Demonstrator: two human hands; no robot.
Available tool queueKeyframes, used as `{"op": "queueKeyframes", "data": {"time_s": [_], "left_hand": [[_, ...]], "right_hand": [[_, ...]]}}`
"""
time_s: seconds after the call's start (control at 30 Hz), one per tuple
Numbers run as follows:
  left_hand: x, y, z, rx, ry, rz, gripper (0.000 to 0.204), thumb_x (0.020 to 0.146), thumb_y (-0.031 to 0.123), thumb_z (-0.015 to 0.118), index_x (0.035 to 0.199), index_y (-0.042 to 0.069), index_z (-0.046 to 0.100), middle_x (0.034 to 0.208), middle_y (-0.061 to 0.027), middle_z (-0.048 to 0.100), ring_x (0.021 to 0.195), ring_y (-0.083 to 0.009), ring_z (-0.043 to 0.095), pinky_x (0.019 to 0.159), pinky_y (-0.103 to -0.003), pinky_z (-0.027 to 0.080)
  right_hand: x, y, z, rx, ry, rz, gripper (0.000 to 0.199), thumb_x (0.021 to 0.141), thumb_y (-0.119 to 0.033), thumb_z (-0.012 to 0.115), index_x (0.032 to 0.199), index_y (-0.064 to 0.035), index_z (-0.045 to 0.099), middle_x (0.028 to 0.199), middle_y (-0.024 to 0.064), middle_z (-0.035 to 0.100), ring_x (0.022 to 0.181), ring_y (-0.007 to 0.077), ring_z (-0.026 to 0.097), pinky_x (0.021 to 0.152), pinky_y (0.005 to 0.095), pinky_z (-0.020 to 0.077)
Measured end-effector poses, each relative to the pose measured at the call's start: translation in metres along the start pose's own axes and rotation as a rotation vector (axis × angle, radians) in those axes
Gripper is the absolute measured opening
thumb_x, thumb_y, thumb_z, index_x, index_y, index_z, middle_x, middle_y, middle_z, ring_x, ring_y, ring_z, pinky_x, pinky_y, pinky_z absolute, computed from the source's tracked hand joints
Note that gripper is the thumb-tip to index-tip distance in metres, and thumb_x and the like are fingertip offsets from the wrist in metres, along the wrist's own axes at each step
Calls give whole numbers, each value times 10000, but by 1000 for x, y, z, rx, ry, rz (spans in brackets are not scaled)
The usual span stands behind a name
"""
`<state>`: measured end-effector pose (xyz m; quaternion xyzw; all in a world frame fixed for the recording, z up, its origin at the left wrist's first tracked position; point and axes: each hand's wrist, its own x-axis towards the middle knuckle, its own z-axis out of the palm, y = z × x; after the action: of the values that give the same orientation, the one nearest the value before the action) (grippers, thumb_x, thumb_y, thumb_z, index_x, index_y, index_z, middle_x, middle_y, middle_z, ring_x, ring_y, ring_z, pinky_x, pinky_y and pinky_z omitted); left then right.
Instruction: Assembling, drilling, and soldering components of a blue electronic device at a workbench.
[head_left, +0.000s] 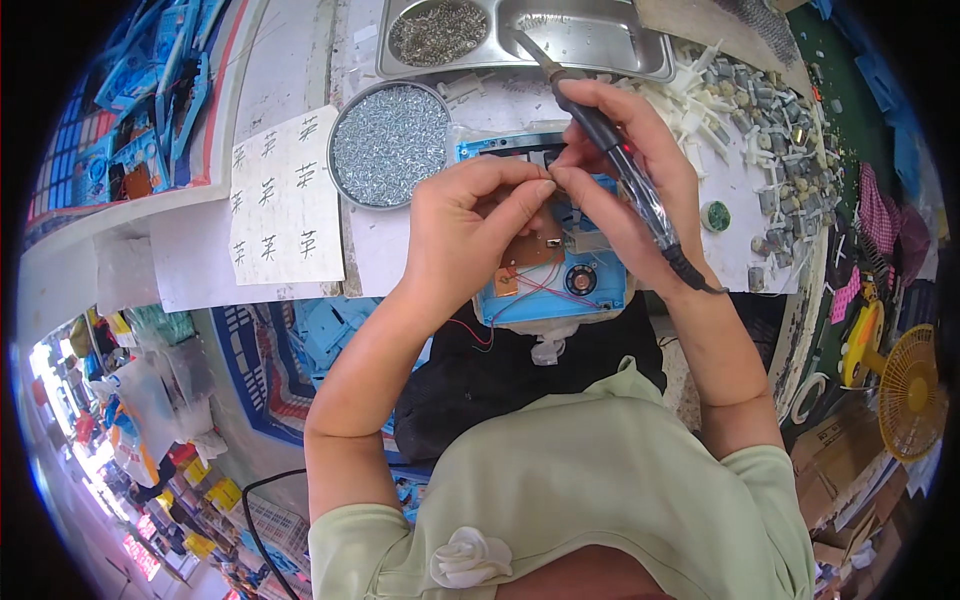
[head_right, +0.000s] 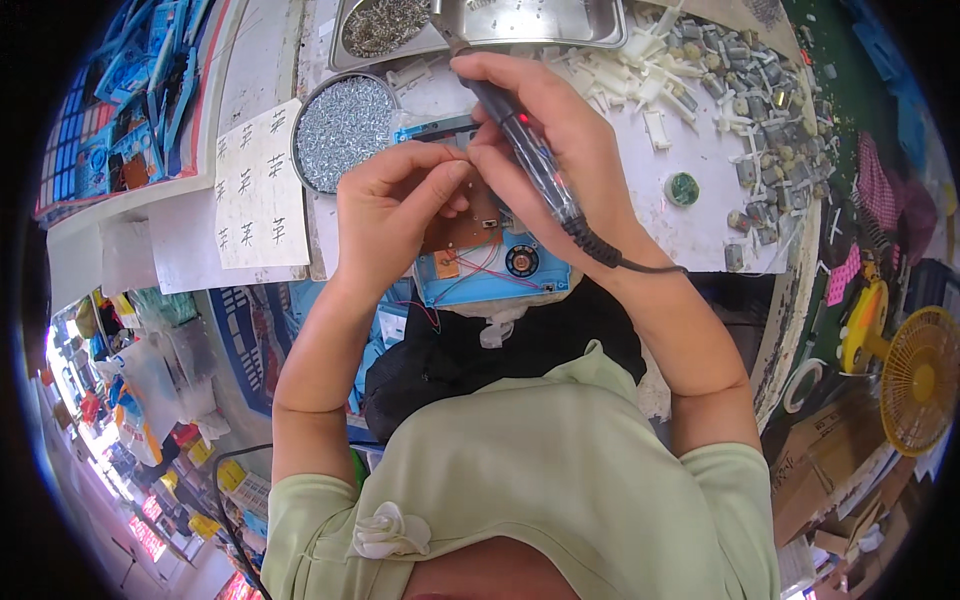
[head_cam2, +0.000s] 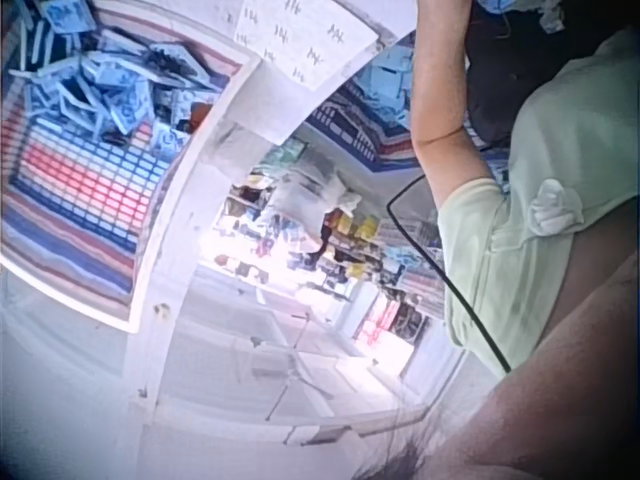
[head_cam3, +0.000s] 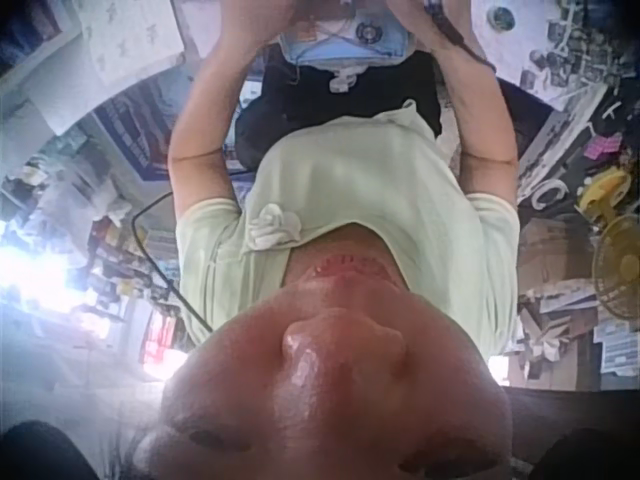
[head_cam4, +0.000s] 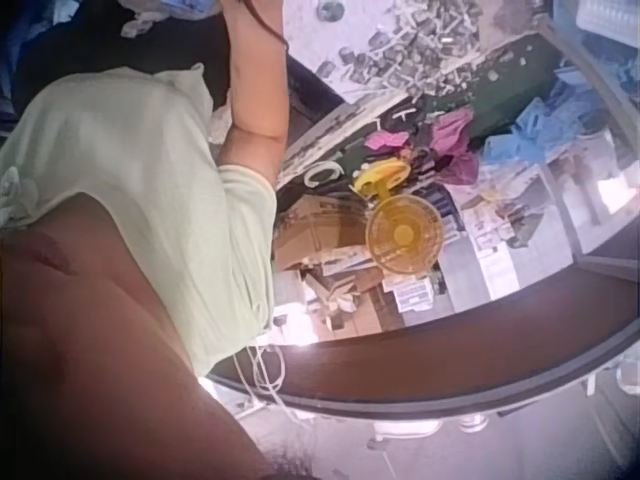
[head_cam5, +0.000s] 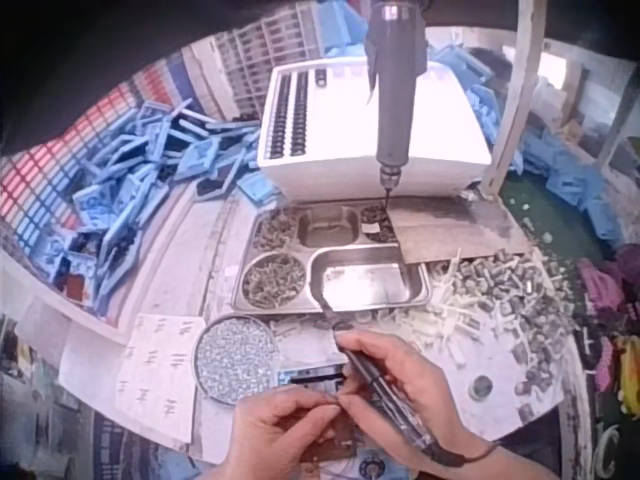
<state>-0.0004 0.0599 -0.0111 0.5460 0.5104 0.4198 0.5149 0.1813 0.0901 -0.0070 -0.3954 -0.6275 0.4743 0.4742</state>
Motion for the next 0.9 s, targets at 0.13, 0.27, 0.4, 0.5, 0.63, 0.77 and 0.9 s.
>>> {"op": "queueKeyframes", "data": {"time_s": [0.13, 0.27, 0.4, 0.5, 0.63, 0.77, 0.9], "left_hand": [[1, -2, -2, 368, 35, 292, 80, 878, 50, 729, 946, 9, 733, 869, -107, 669, 766, -205, 668, 680, -309, 530], [0, 2, -2, 459, 80, 307, 89, 849, 70, 746, 911, 12, 720, 921, -105, 583, 737, -214, 653, 665, -330, 529], [4, 1, -7, 445, 11, 234, 107, 833, 86, 747, 884, 2, 707, 947, -106, 542, 726, -194, 646, 644, -325, 527], [1, -1, -4, 462, 17, 231, 96, 817, 83, 732, 860, 3, 703, 924, -107, 541, 744, -202, 620, 654, -322, 511], [4, -6, -1, 547, 36, 304, 71, 799, 61, 706, 828, 0, 685, 894, -103, 526, 737, -218, 569, 663, -314, 481], [5, -10, 0, 605, 48, 304, 77, 807, 74, 698, 805, 0, 676, 884, -95, 535, 697, -205, 572, 630, -312, 483], [5, -10, 2, 658, 75, 329, 110, 812, 96, 698, 791, -6, 663, 868, -90, 546, 655, -186, 583, 607, -301, 485]], "right_hand": [[-6, 8, 3, -53, 57, -56, 581, 785, 117, 708, 1325, -76, 616, 1049, 76, 632, 802, 111, 658, 770, 251, 539], [-10, 13, 6, -137, 101, -156, 594, 762, 121, 728, 1314, -75, 626, 1033, 85, 629, 788, 133, 671, 760, 256, 538], [-17, 10, 1, -238, 103, -186, 565, 756, 99, 755, 1283, -71, 640, 1007, 82, 631, 795, 148, 672, 740, 266, 533], [-27, 5, -13, -346, 90, -210, 541, 758, 52, 793, 1266, -61, 643, 989, 78, 637, 833, 153, 665, 749, 266, 524], [-34, -2, -47, -319, 125, -306, 434, 809, -25, 811, 1209, -2, 644, 934, 76, 632, 839, 161, 613, 764, 259, 488], [-48, -13, -59, -279, 63, -231, 327, 836, -60, 782, 1130, 6, 657, 854, 75, 621, 737, 149, 567, 670, 250, 448], [-53, -11, -61, -317, -80, -227, 275, 808, -107, 777, 1043, -7, 673, 728, 66, 595, 600, 142, 515, 552, 253, 393]]}}
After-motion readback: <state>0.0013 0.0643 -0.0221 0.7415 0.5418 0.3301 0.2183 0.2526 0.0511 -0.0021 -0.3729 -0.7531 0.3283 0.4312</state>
